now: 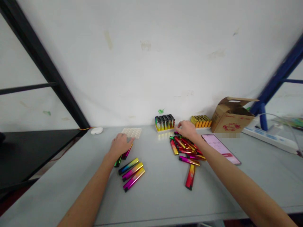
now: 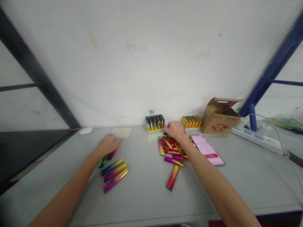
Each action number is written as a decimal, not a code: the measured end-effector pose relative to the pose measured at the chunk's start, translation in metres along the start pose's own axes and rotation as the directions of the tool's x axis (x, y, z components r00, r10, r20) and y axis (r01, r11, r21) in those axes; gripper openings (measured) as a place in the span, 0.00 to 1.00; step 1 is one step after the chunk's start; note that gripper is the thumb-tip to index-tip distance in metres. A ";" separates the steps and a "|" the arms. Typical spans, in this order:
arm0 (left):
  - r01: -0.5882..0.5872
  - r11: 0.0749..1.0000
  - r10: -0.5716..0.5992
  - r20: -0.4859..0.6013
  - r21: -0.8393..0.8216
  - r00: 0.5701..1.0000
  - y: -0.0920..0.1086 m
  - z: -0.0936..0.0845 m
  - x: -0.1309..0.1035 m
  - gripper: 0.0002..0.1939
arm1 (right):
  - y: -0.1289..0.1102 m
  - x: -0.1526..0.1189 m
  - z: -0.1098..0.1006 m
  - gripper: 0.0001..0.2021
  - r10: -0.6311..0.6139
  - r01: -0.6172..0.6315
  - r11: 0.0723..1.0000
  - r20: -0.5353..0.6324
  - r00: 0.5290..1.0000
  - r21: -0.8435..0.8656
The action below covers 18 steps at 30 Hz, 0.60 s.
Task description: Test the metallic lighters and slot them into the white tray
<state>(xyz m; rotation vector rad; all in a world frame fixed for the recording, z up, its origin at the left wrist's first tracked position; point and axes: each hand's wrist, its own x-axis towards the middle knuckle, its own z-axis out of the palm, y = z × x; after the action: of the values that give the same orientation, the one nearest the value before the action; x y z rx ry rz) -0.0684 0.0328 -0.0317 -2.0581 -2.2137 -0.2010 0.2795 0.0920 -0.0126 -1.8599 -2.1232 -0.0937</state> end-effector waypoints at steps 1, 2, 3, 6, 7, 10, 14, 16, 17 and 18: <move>0.004 1.000 -0.004 0.001 0.002 1.000 0.001 0.000 -0.001 0.28 | -0.008 -0.005 -0.003 0.18 -0.031 0.031 1.000 -0.033 0.999 -0.001; 0.009 1.000 -0.009 0.003 0.006 1.000 0.002 -0.001 -0.001 0.28 | -0.018 -0.009 -0.005 0.16 -0.098 0.098 0.995 -0.034 0.995 0.010; 0.013 1.000 -0.013 0.005 0.010 1.000 0.003 -0.001 -0.002 0.28 | -0.029 -0.013 -0.005 0.15 -0.209 0.210 0.977 -0.012 0.978 0.029; 0.017 1.000 -0.017 0.015 0.023 1.000 0.006 -0.003 -0.004 0.30 | -0.066 -0.017 0.003 0.17 -0.532 0.532 0.846 0.076 0.844 0.014; 0.015 1.000 -0.015 0.018 0.022 1.000 0.006 -0.004 -0.004 0.30 | -0.078 -0.016 0.008 0.18 -0.589 0.594 0.804 0.103 0.802 -0.026; 0.010 1.000 -0.011 0.025 0.014 1.000 0.006 -0.005 -0.005 0.30 | -0.103 -0.012 0.021 0.14 -0.667 0.679 0.716 0.130 0.734 -0.164; -0.002 0.999 0.001 0.026 0.047 1.000 0.006 -0.004 -0.005 0.30 | -0.109 -0.005 0.030 0.12 -0.722 0.714 0.654 0.077 0.688 -0.251; -0.015 0.998 0.014 0.019 0.065 1.000 0.007 -0.004 -0.005 0.30 | -0.106 -0.002 0.031 0.11 -0.722 0.707 0.643 0.075 0.687 -0.295; -0.022 0.997 0.021 0.015 0.070 1.000 0.007 -0.004 -0.006 0.30 | -0.105 -0.001 0.032 0.12 -0.717 0.700 0.641 0.082 0.693 -0.315; -0.024 0.997 0.023 0.013 0.073 1.000 0.007 -0.003 -0.006 0.30 | -0.104 0.001 0.032 0.11 -0.711 0.693 0.641 0.086 0.698 -0.328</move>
<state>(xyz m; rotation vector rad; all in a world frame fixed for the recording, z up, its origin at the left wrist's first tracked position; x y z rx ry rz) -0.0606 0.0271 -0.0291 -2.0515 -2.1690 -0.1044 0.1721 0.0851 -0.0265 -1.0040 -2.8057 -0.7176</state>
